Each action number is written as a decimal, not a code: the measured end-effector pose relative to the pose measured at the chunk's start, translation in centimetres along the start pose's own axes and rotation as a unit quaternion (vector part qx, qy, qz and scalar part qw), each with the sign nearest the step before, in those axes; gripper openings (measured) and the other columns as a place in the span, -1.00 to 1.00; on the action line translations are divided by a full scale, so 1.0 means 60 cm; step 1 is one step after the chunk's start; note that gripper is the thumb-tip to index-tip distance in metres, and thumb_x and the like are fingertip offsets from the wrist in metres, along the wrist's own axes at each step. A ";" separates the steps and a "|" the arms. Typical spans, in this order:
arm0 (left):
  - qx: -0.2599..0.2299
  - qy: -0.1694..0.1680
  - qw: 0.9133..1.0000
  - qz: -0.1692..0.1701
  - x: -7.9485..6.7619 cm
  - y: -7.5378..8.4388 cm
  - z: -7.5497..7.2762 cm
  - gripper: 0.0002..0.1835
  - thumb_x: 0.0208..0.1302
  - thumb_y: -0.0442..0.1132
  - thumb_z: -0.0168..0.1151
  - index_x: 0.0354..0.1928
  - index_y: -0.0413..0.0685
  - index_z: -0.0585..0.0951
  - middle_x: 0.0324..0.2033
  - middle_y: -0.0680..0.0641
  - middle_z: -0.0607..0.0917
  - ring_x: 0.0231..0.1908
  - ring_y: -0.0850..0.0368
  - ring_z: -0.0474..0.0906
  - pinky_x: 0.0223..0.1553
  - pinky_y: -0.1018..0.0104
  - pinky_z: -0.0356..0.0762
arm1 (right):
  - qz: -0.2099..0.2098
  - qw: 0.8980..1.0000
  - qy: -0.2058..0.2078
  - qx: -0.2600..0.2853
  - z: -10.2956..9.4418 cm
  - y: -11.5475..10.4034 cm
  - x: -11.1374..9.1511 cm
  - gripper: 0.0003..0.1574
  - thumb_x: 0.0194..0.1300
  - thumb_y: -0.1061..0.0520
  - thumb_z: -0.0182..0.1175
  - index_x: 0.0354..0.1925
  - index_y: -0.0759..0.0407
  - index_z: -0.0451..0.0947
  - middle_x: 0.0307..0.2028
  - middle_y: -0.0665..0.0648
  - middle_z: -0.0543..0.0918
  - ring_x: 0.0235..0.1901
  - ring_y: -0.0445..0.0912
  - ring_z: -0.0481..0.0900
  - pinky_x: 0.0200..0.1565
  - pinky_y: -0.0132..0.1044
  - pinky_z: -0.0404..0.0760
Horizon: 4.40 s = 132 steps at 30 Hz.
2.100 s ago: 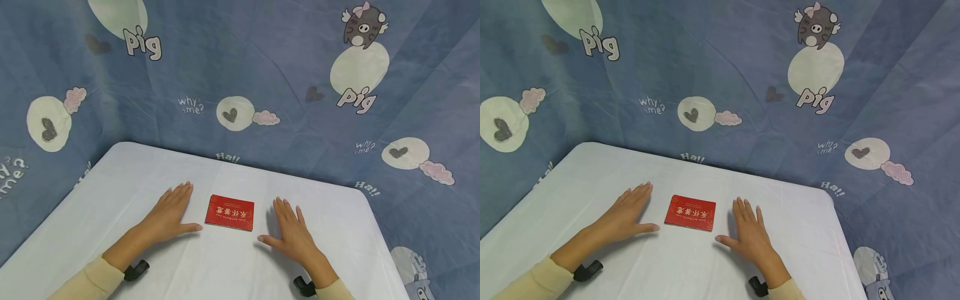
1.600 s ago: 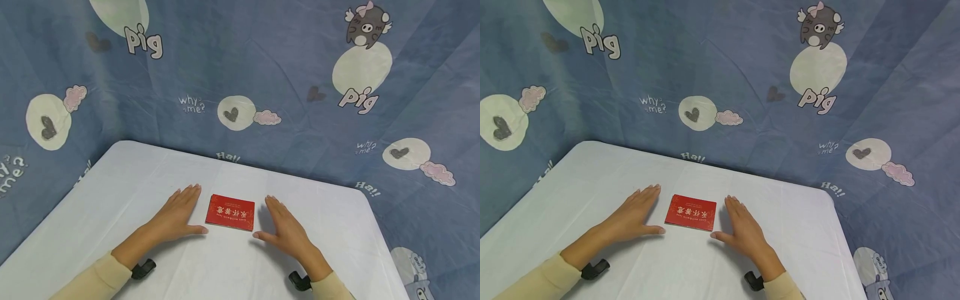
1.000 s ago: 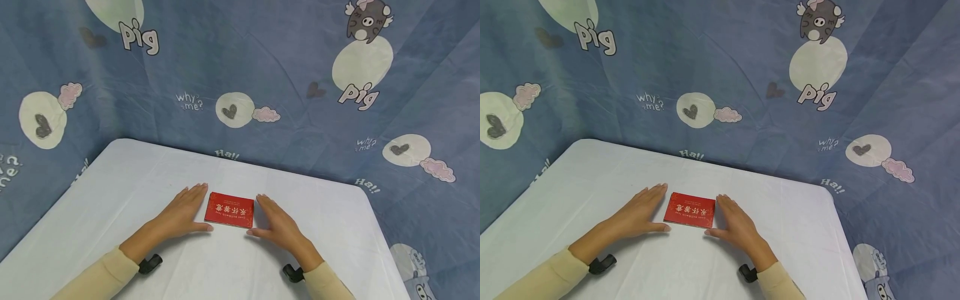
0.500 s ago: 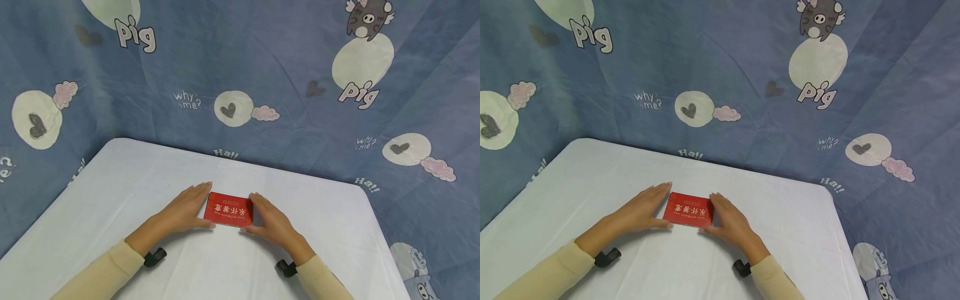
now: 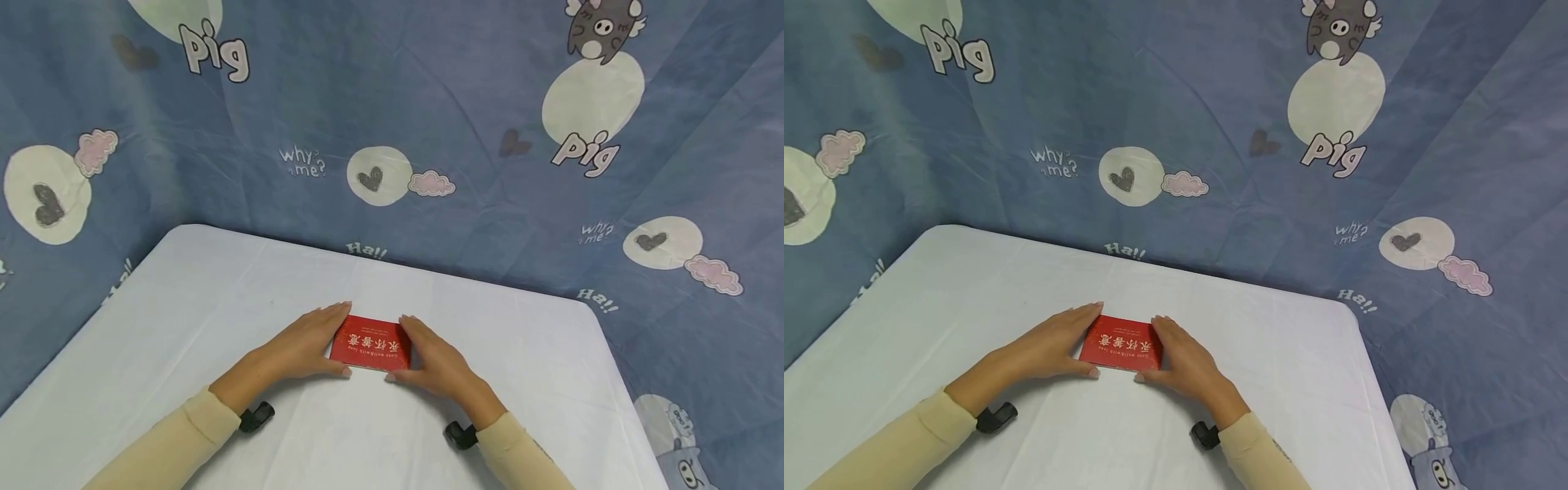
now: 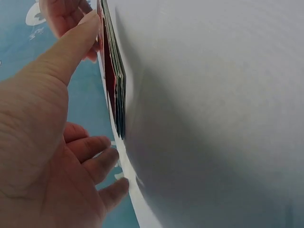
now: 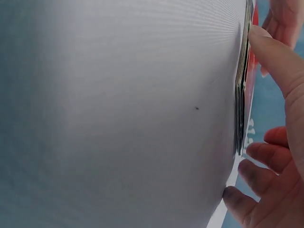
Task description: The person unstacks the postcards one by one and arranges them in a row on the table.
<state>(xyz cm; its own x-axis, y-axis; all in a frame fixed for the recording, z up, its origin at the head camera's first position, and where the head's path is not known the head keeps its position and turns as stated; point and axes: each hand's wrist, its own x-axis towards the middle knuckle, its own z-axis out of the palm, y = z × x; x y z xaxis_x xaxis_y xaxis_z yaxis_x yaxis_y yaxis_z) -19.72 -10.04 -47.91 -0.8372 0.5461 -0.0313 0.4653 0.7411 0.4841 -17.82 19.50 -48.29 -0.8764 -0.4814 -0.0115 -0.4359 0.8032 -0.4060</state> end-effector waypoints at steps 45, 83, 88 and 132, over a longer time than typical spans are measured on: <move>-0.002 0.009 1.000 -0.013 0.011 -0.002 0.012 0.14 0.01 0.05 0.69 0.57 -0.20 0.31 0.46 -0.25 0.44 0.47 -0.20 0.32 0.49 -0.28 0.12 | 0.009 1.000 -0.003 0.010 -0.001 0.006 0.010 0.11 0.15 -0.20 0.58 0.52 0.13 0.36 0.47 0.15 0.44 0.49 0.07 0.33 0.33 0.02 0.52; -0.001 0.001 0.999 -0.032 0.020 0.008 -0.026 0.22 0.02 0.14 0.67 0.62 -0.15 0.21 0.51 -0.18 0.39 0.47 -0.17 0.34 0.36 -0.16 0.43 | 0.009 0.999 -0.011 0.033 -0.038 -0.009 0.021 0.17 0.23 -0.18 0.54 0.58 0.19 0.23 0.49 0.14 0.40 0.45 0.04 0.39 0.36 0.00 0.49; -0.013 -0.007 0.999 -0.036 0.023 0.008 -0.039 0.22 0.05 0.12 0.66 0.63 -0.17 0.18 0.53 -0.19 0.35 0.49 -0.16 0.30 0.39 -0.15 0.39 | 0.007 0.999 -0.013 0.033 -0.044 -0.012 0.026 0.18 0.24 -0.18 0.53 0.59 0.19 0.21 0.51 0.15 0.38 0.46 0.06 0.37 0.36 0.01 0.49; 0.035 0.010 0.999 -0.017 0.086 -0.098 -0.115 0.16 0.09 0.02 0.66 0.61 -0.19 0.20 0.53 -0.19 0.34 0.50 -0.16 0.27 0.39 -0.17 0.38 | 0.038 0.999 -0.032 -0.019 -0.067 -0.032 0.189 0.21 0.17 -0.22 0.55 0.59 0.10 0.21 0.44 0.11 0.45 0.39 0.02 0.42 0.29 0.00 0.56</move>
<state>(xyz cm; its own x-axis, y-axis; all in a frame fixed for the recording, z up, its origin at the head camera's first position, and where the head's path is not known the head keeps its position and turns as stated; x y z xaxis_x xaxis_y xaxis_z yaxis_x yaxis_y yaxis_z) -28.75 -14.25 -44.88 -0.8583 0.5123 -0.0288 0.4547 0.7855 0.4198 -27.74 13.92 -43.98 -0.8931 -0.4387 -0.0998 -0.3768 0.8506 -0.3667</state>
